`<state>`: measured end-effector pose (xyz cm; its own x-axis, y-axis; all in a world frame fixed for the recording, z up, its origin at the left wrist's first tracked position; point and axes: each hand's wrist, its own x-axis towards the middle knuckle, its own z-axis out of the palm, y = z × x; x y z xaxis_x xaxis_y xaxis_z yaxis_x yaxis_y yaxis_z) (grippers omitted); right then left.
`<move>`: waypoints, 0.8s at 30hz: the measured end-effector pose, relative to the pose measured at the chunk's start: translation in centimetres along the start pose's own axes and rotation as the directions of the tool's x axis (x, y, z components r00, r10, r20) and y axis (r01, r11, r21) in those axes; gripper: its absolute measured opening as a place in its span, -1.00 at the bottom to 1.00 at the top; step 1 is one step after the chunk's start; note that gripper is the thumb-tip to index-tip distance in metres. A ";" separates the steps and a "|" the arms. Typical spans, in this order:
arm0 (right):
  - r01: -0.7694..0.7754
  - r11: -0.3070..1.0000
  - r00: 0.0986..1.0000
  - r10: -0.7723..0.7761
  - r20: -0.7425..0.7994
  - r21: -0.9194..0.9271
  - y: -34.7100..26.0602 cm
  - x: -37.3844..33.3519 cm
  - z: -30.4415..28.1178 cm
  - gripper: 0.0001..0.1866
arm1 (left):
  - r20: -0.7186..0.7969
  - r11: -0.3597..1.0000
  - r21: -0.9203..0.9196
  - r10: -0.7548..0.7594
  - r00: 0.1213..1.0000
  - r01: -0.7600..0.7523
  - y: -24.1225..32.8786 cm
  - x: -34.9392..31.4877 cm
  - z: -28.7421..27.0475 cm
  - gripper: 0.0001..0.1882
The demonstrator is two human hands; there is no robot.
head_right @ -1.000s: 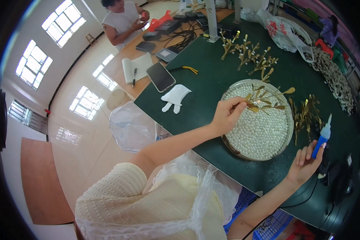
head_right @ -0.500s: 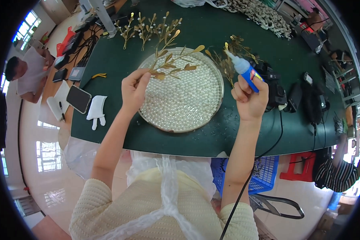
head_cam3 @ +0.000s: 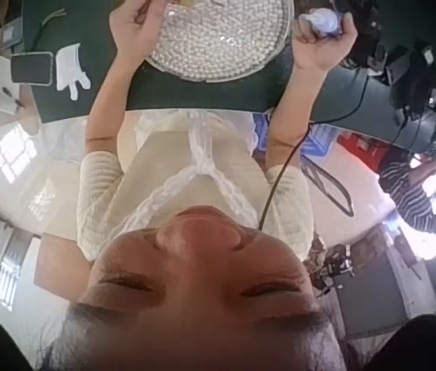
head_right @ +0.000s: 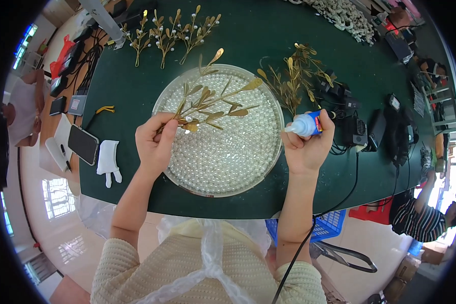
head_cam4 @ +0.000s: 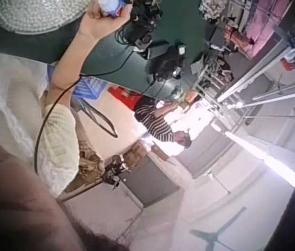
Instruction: The person applies glue to a gold-colored branch from a bottle, picks up a pearl from a tray, and presses it onto the branch, repeating this process for several leaves.
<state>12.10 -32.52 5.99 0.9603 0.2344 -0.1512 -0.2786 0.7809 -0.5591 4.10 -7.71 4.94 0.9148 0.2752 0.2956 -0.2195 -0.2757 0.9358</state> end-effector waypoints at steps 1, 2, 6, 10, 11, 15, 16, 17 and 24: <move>-0.013 1.000 1.000 0.012 -0.022 -0.001 0.0 0.0 -0.1 -0.55 | 0.000 1.000 0.003 -0.010 1.000 0.010 -0.1 0.0 0.0 -0.92; -0.024 1.000 0.999 0.024 -0.043 -0.003 0.1 0.0 -0.2 -0.55 | -0.013 1.000 0.000 0.004 1.000 -0.004 -0.1 0.0 -0.1 -0.93; -0.064 0.998 0.989 0.059 0.133 0.029 0.2 0.0 -1.1 -0.59 | -0.051 1.000 0.019 0.026 0.998 -0.025 0.2 0.0 0.0 -0.93; 0.099 0.992 0.995 -0.096 0.041 -0.079 0.9 -0.4 -0.7 -0.62 | -0.045 0.999 0.029 0.029 0.999 -0.028 0.2 -0.4 0.2 -0.92; 0.103 0.992 0.994 -0.100 0.038 -0.078 1.0 -0.6 -0.4 -0.62 | -0.038 0.999 0.026 0.037 0.999 -0.036 0.2 -0.5 0.3 -0.92; 0.323 0.905 0.935 -0.350 -0.054 -0.279 1.5 -1.3 -0.1 -0.65 | 0.018 0.999 -0.032 -0.042 0.999 0.043 0.0 -0.9 0.6 -0.89; 0.370 0.873 0.910 -0.409 -0.064 -0.318 1.6 -1.5 -0.2 -0.69 | 0.027 0.999 -0.033 -0.040 0.999 0.041 -0.1 -1.0 0.7 -0.89; 0.414 0.837 0.881 -0.467 -0.072 -0.357 1.7 -1.6 -0.3 -0.71 | 0.042 0.994 -0.085 -0.060 0.997 0.063 -0.1 -1.1 0.9 -0.88; 0.733 0.198 0.481 -0.827 0.291 -0.650 2.9 -2.6 -0.7 -0.68 | 0.087 0.992 -0.088 -0.083 0.993 0.091 0.2 -1.7 1.5 -0.86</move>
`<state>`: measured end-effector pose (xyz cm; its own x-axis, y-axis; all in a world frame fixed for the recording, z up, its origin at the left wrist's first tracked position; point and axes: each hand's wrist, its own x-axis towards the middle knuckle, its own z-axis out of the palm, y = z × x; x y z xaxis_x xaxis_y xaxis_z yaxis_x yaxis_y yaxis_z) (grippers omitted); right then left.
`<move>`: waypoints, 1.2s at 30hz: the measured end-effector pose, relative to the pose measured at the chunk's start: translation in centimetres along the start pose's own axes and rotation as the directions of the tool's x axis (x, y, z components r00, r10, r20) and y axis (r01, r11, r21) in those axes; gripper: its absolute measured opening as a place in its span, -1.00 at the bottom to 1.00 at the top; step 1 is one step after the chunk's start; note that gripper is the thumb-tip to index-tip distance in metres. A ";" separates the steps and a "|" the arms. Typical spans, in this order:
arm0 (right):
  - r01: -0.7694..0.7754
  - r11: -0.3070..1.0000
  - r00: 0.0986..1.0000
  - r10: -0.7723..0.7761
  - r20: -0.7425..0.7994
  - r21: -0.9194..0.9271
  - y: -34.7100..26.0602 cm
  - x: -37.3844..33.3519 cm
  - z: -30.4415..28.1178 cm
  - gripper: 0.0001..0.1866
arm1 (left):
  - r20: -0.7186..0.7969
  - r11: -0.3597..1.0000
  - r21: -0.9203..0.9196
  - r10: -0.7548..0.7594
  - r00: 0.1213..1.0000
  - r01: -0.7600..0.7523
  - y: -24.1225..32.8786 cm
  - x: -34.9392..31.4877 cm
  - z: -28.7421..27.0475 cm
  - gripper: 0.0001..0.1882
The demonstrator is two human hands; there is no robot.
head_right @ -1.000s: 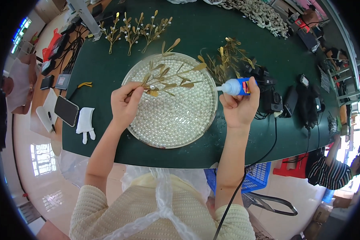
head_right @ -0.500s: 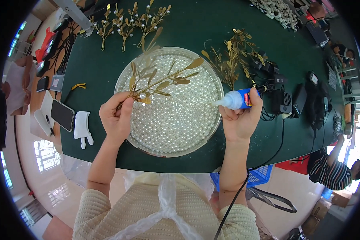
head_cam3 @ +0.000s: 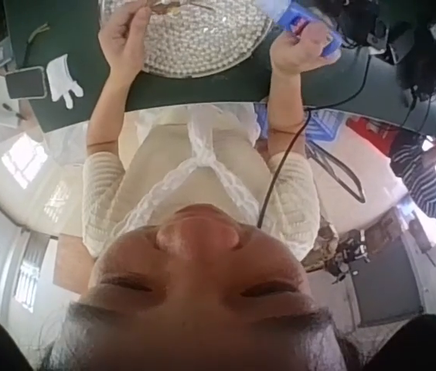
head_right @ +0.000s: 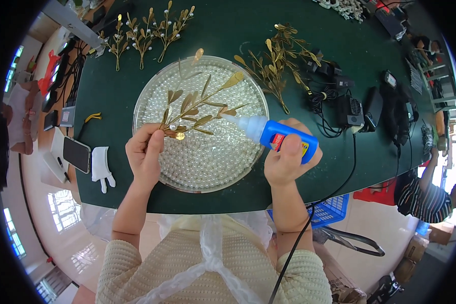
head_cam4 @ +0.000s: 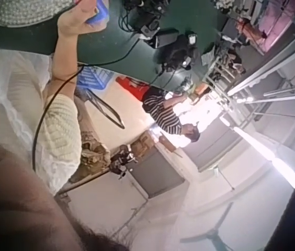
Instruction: The person applies glue to a gold-colored branch from a bottle, picks up a pearl from a tray, and presses it onto the branch, repeating this process for several leaves.
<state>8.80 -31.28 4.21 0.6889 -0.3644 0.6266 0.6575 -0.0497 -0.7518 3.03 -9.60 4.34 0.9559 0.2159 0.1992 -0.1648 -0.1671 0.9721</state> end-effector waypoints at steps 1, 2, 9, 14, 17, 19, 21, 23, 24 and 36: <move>0.090 0.995 0.996 -0.089 0.026 -0.039 -0.2 -0.2 0.3 -0.66 | 0.000 1.000 0.001 -0.001 1.000 0.001 -0.1 -0.1 -0.1 -0.86; 0.029 0.999 0.986 -0.036 0.166 0.045 -0.7 -0.1 -0.1 -0.63 | -0.006 0.998 0.028 0.052 0.999 -0.052 -0.3 -0.1 -0.3 -0.87; 0.320 0.945 0.885 -0.271 0.379 -0.069 -1.5 -0.4 0.1 -0.49 | -0.020 0.986 0.064 0.158 0.987 -0.156 0.0 -0.2 -0.3 -0.89; 0.325 0.945 0.884 -0.312 0.349 0.023 -1.4 -0.2 0.7 -0.69 | -0.006 0.983 0.081 0.168 0.986 -0.167 0.1 -0.1 -0.2 -0.90; 0.318 0.948 0.876 -0.292 0.385 -0.004 -1.8 -0.1 0.8 -0.71 | 0.006 0.981 0.093 0.172 0.985 -0.172 0.3 0.0 -0.2 -0.91; 0.318 0.948 0.870 -0.280 0.406 -0.028 -1.8 -0.1 0.9 -0.72 | 0.015 0.979 0.104 0.176 0.984 -0.177 0.4 0.0 -0.2 -0.91; 0.348 0.937 0.871 -0.306 0.384 -0.042 -1.7 -0.2 1.1 -0.73 | 0.020 0.978 0.109 0.174 0.984 -0.175 0.4 -0.1 -0.3 -0.92; 0.343 0.938 0.869 -0.297 0.395 -0.049 -1.9 -0.1 1.1 -0.74 | 0.021 0.978 0.115 0.171 0.985 -0.173 0.4 -0.1 -0.3 -0.92; 0.339 0.939 0.867 -0.288 0.406 -0.056 -2.0 0.0 1.1 -0.74 | 0.022 0.978 0.123 0.168 0.985 -0.170 0.3 -0.2 -0.4 -0.92; 0.337 0.941 0.865 -0.292 0.409 -0.041 -2.0 0.0 1.2 -0.73 | 0.026 0.972 0.160 0.173 0.985 -0.175 0.7 -0.2 -0.3 -0.92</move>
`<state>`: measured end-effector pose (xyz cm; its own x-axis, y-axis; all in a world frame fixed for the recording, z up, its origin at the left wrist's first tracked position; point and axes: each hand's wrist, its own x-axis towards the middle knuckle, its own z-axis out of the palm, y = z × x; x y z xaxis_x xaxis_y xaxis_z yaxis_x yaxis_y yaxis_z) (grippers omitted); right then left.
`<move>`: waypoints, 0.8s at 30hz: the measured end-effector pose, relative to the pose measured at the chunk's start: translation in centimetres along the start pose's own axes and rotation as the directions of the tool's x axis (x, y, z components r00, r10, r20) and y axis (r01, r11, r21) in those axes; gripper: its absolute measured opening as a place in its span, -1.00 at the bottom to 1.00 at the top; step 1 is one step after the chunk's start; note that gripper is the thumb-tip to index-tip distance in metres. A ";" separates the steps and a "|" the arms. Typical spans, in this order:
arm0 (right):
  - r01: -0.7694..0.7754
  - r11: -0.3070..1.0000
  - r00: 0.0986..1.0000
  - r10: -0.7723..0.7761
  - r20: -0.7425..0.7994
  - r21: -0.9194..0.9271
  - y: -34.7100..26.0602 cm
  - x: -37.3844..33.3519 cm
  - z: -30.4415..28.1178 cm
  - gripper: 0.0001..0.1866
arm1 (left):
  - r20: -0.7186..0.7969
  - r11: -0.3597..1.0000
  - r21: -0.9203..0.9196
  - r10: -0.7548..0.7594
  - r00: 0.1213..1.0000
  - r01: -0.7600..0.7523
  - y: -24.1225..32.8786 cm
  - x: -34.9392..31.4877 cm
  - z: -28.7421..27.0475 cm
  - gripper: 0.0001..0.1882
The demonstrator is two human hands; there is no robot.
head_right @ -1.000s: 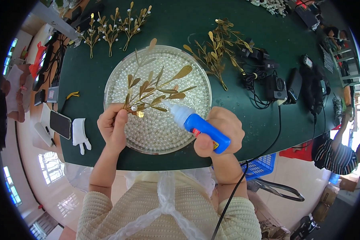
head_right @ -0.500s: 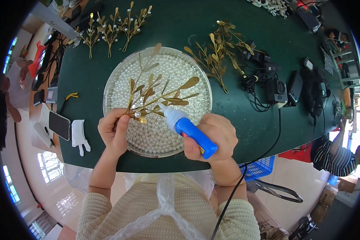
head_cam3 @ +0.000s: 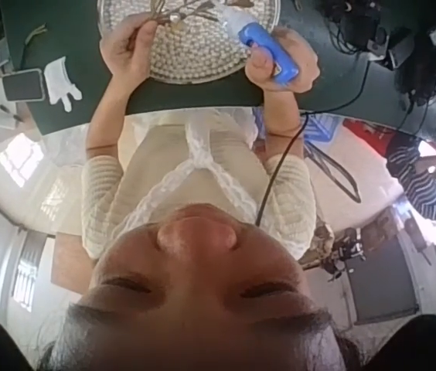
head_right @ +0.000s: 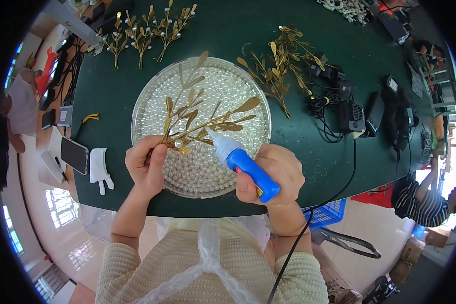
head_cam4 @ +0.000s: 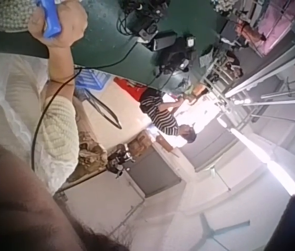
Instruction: The person applies glue to a gold-colored branch from a bottle, picks up a pearl from a tray, and presses it onto the branch, repeating this process for several leaves.
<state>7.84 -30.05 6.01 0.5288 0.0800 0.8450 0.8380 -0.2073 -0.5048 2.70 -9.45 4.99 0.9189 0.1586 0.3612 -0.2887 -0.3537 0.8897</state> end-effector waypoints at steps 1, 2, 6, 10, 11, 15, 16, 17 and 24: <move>-0.001 1.000 1.000 0.001 0.001 0.000 0.0 0.0 0.0 -0.73 | 0.000 1.000 -0.001 -0.001 1.000 0.001 0.0 0.0 0.0 -0.92; -0.005 1.000 1.000 0.005 0.002 -0.003 0.0 0.0 0.0 -0.73 | 0.000 1.000 0.003 0.002 1.000 -0.002 0.0 0.0 0.0 -0.92; -0.034 0.999 0.999 0.034 0.011 -0.020 -0.2 0.0 -0.1 -0.75 | 0.008 1.000 0.016 0.011 1.000 -0.011 -0.1 0.1 0.0 -0.91; -0.030 0.999 0.999 0.031 0.011 -0.037 -0.3 -0.1 -0.2 -0.76 | 0.009 1.000 0.008 0.009 1.000 -0.009 0.0 0.0 0.0 -0.91; -0.035 0.999 0.999 0.035 0.014 -0.041 -0.3 -0.1 -0.2 -0.76 | 0.008 1.000 0.012 0.011 1.000 -0.011 -0.1 -0.1 0.0 -0.91; -0.044 0.998 0.999 0.045 0.028 -0.041 -0.2 -0.3 -0.3 -0.75 | 0.004 1.000 0.004 0.008 1.000 -0.008 -0.2 -0.2 0.1 -0.91; -0.044 0.998 0.999 0.045 0.028 -0.041 -0.2 -0.3 -0.3 -0.75 | 0.003 1.000 0.004 0.008 1.000 -0.008 -0.1 -0.1 0.0 -0.91; -0.036 0.998 0.999 0.038 0.026 -0.054 -0.3 -0.3 -0.3 -0.75 | 0.006 1.000 0.007 0.009 1.000 -0.009 -0.1 -0.1 0.0 -0.90; -0.036 0.997 0.999 0.037 0.021 -0.061 -0.2 -0.4 -0.4 -0.76 | 0.009 1.000 0.013 0.010 1.000 -0.010 -0.1 -0.1 0.0 -0.90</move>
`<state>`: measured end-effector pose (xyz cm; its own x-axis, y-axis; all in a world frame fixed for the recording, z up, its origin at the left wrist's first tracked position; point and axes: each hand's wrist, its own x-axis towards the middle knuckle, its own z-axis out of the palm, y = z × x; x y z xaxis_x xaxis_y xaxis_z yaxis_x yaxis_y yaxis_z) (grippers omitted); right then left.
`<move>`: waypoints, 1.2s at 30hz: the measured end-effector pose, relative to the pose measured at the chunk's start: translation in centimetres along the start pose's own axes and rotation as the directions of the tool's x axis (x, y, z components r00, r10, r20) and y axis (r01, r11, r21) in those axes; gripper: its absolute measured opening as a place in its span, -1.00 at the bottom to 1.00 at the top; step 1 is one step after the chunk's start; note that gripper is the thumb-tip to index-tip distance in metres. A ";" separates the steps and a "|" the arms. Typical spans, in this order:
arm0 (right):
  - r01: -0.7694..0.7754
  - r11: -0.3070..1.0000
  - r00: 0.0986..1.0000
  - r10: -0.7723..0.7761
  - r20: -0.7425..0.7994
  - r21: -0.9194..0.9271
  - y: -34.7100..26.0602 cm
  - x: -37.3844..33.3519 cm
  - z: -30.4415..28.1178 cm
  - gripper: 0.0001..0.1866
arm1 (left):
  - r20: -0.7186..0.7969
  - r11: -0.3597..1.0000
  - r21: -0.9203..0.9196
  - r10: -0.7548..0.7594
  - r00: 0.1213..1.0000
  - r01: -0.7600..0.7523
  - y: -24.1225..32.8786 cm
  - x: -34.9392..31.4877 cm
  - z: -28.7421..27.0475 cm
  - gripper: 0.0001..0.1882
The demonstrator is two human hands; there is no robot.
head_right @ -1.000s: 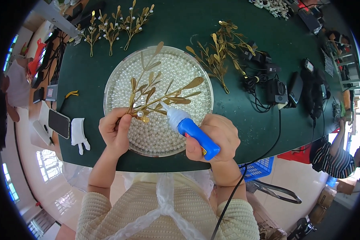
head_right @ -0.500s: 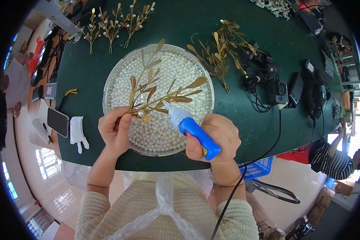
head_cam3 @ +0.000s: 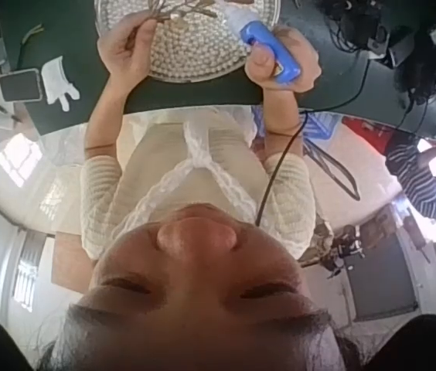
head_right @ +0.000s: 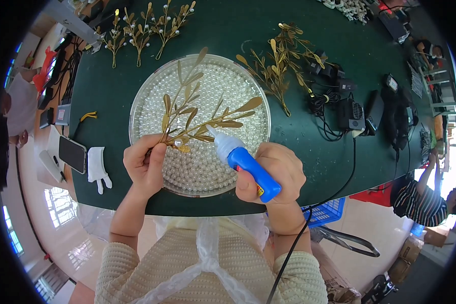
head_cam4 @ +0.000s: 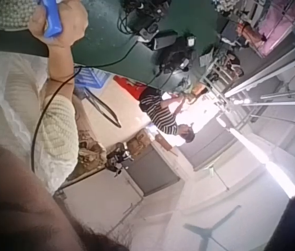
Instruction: The person applies glue to a gold-colored branch from a bottle, picks up a pearl from a tray, and presses it onto the branch, repeating this process for several leaves.
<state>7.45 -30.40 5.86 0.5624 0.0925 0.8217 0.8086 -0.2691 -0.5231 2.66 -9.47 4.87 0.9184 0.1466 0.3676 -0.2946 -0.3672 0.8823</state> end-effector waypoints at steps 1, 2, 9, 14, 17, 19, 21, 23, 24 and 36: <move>-0.001 1.000 1.000 0.001 0.000 0.000 -0.1 0.0 0.0 -0.76 | 0.000 1.000 0.000 -0.001 1.000 0.001 0.0 0.0 0.0 -0.90; -0.013 1.000 1.000 0.013 0.010 0.006 -0.2 0.1 0.0 -0.75 | 0.006 1.000 0.000 -0.005 1.000 0.005 0.1 0.0 -0.1 -0.90; -0.020 1.000 1.000 0.019 0.014 0.009 -0.1 0.1 -0.1 -0.74 | 0.000 1.000 0.000 0.008 1.000 -0.008 0.0 0.0 0.0 -0.90; -0.009 1.000 1.000 0.009 -0.005 0.030 0.2 -0.1 0.0 -0.73 | 0.006 1.000 0.003 0.002 1.000 -0.002 0.1 0.0 -0.1 -0.90; 0.000 1.000 1.000 0.001 -0.014 0.025 0.2 0.0 0.0 -0.73 | 0.007 1.000 0.003 -0.002 1.000 0.002 0.1 0.0 -0.1 -0.90; 0.007 1.000 1.000 -0.007 -0.019 0.004 0.2 0.0 0.0 -0.74 | 0.006 1.000 0.000 0.001 1.000 0.000 0.1 0.0 -0.1 -0.90; -0.004 1.000 1.000 0.004 -0.030 0.005 0.3 0.0 0.0 -0.74 | 0.010 1.000 0.003 -0.004 1.000 0.004 0.1 0.1 -0.1 -0.90; -0.023 0.999 0.999 0.024 -0.024 0.032 0.1 -0.1 0.0 -0.75 | 0.007 1.000 0.006 0.002 1.000 -0.002 0.2 0.1 0.0 -0.90; -0.043 0.997 0.999 0.044 -0.018 0.059 0.1 -0.1 0.0 -0.75 | 0.004 1.000 0.009 0.008 1.000 -0.008 0.2 0.1 0.0 -0.90; -0.053 0.995 0.997 0.057 -0.045 0.082 0.0 -0.4 0.0 -0.74 | 0.006 1.000 0.009 0.008 1.000 -0.008 0.1 -0.2 -0.1 -0.90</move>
<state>7.25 -30.44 5.56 0.5991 0.0334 0.7999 0.7890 -0.1942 -0.5829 2.44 -9.47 4.95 0.9177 0.1379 0.3726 -0.2993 -0.3766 0.8767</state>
